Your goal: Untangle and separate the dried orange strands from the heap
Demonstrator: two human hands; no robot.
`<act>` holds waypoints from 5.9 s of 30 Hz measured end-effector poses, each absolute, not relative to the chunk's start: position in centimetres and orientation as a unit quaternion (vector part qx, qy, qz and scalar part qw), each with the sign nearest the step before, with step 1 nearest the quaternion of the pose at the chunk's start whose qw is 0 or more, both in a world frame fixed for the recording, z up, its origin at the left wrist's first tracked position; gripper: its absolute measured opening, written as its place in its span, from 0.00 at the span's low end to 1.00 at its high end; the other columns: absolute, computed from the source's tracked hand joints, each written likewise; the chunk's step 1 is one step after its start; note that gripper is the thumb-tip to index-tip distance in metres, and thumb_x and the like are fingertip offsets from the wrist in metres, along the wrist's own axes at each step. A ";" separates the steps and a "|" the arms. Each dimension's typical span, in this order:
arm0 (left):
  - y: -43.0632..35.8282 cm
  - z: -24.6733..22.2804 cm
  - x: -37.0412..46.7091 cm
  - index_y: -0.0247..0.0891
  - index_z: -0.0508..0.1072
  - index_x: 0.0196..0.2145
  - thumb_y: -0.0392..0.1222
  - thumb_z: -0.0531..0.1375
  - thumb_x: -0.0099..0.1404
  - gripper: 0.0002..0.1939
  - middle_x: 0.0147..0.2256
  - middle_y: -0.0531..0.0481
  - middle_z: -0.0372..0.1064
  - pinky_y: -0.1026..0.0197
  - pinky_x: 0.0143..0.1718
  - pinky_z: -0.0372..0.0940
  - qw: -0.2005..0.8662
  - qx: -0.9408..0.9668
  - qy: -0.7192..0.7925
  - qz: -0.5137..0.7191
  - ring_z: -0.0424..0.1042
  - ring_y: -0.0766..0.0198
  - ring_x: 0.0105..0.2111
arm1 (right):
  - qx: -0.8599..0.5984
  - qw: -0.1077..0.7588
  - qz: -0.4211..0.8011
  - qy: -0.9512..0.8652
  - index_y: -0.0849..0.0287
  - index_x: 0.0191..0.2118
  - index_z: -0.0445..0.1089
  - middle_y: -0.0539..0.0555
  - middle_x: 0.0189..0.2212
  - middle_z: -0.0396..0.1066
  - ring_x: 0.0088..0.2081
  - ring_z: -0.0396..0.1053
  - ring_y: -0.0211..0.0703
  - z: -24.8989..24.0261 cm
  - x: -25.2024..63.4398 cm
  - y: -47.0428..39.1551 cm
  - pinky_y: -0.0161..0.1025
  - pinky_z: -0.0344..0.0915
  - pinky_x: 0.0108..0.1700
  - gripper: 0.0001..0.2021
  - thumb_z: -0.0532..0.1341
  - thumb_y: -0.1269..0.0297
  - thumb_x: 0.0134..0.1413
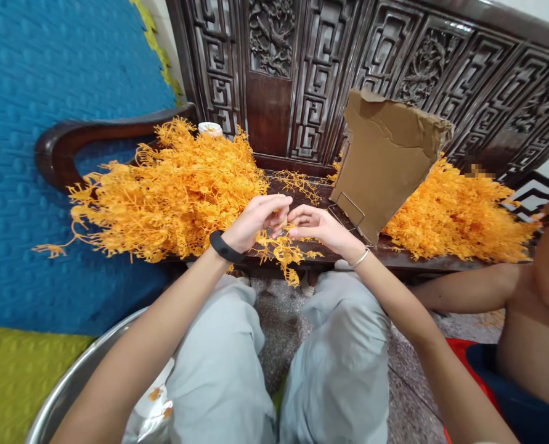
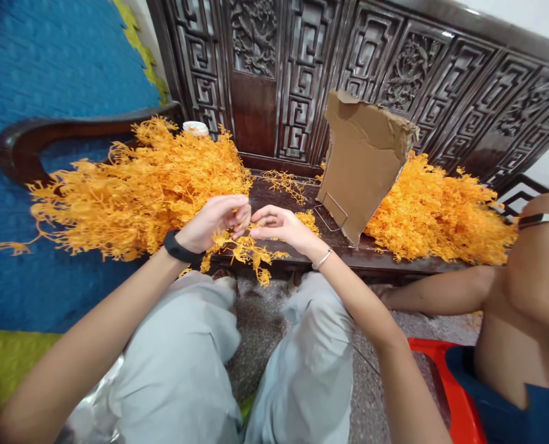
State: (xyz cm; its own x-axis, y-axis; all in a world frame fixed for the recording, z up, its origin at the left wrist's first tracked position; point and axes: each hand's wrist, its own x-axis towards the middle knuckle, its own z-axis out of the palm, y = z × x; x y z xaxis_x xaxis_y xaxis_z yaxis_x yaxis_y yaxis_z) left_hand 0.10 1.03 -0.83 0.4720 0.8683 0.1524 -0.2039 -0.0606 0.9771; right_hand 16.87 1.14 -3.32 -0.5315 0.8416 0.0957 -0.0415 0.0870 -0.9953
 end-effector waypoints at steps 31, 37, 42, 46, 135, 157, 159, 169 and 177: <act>0.1 0.6 0.4 0.35 0.49 0.11 0.44 0.48 0.65 0.26 0.11 0.57 0.41 0.69 0.12 0.45 0.782 0.410 0.176 0.436 0.48 0.75 0.11 | -0.245 0.383 0.586 -0.671 0.60 0.26 0.62 0.48 0.25 0.63 0.31 0.63 0.36 -2.6 16.8 0.4 0.37 0.60 0.40 0.14 0.64 0.56 0.47; -0.7 1.0 0.8 0.36 0.44 0.09 0.45 0.45 0.66 0.30 0.09 0.56 0.38 0.68 0.11 0.43 0.810 0.380 0.188 0.405 0.46 0.75 0.09 | -0.207 0.372 0.609 -0.670 0.60 0.22 0.63 0.46 0.23 0.61 0.28 0.61 0.34 -2.6 17.0 0.4 0.35 0.60 0.38 0.13 0.67 0.60 0.42; -0.5 0.7 0.7 0.35 0.45 0.08 0.47 0.48 0.64 0.30 0.09 0.56 0.38 0.68 0.11 0.44 0.813 0.397 0.179 0.385 0.48 0.74 0.09 | -0.195 0.352 0.640 -0.655 0.61 0.20 0.63 0.46 0.22 0.64 0.26 0.61 0.32 -2.7 17.2 0.8 0.35 0.61 0.36 0.15 0.69 0.59 0.38; -0.3 0.6 0.4 0.35 0.47 0.07 0.48 0.49 0.63 0.30 0.09 0.55 0.39 0.68 0.11 0.46 0.797 0.428 0.181 0.385 0.50 0.73 0.08 | -0.209 0.340 0.651 -0.645 0.61 0.19 0.62 0.45 0.20 0.62 0.24 0.60 0.32 -2.6 17.2 0.6 0.34 0.59 0.33 0.16 0.69 0.59 0.37; 2.3 -2.9 0.5 0.40 0.64 0.43 0.34 0.66 0.47 0.25 0.45 0.48 0.67 0.56 0.47 0.62 0.600 0.613 0.256 0.445 0.66 0.61 0.47 | -0.350 0.461 0.171 -0.797 0.59 0.37 0.65 0.46 0.24 0.67 0.25 0.66 0.33 -3.3 17.3 0.1 0.33 0.63 0.32 0.06 0.58 0.68 0.52; 1.8 -2.3 0.6 0.34 0.68 0.24 0.46 0.67 0.47 0.14 0.24 0.54 0.65 0.64 0.32 0.57 0.525 0.677 0.345 0.384 0.64 0.70 0.26 | -0.353 0.530 0.395 -0.662 0.61 0.25 0.65 0.47 0.24 0.64 0.28 0.62 0.33 -2.8 17.3 1.0 0.34 0.61 0.32 0.08 0.65 0.65 0.41; 1.8 -2.2 0.5 0.34 0.68 0.23 0.45 0.67 0.46 0.14 0.23 0.55 0.65 0.65 0.31 0.57 0.529 0.667 0.348 0.392 0.64 0.70 0.25 | -0.353 0.534 0.415 -0.647 0.60 0.26 0.67 0.47 0.25 0.66 0.28 0.63 0.33 -2.7 17.4 1.0 0.34 0.62 0.32 0.08 0.66 0.65 0.40; 1.7 -1.6 0.5 0.34 0.73 0.24 0.42 0.65 0.49 0.09 0.22 0.54 0.68 0.65 0.27 0.57 0.533 0.651 0.328 0.429 0.64 0.70 0.22 | -0.339 0.493 0.494 -0.630 0.60 0.27 0.67 0.48 0.22 0.71 0.26 0.69 0.35 -2.5 17.9 1.1 0.36 0.65 0.33 0.09 0.66 0.62 0.42; 1.3 -1.1 0.5 0.34 0.70 0.21 0.38 0.62 0.51 0.05 0.18 0.54 0.65 0.67 0.19 0.51 0.596 0.621 0.285 0.421 0.58 0.73 0.16 | -0.270 0.463 0.608 -0.585 0.61 0.27 0.65 0.48 0.25 0.69 0.27 0.70 0.36 -2.1 17.6 0.6 0.38 0.66 0.36 0.11 0.66 0.61 0.42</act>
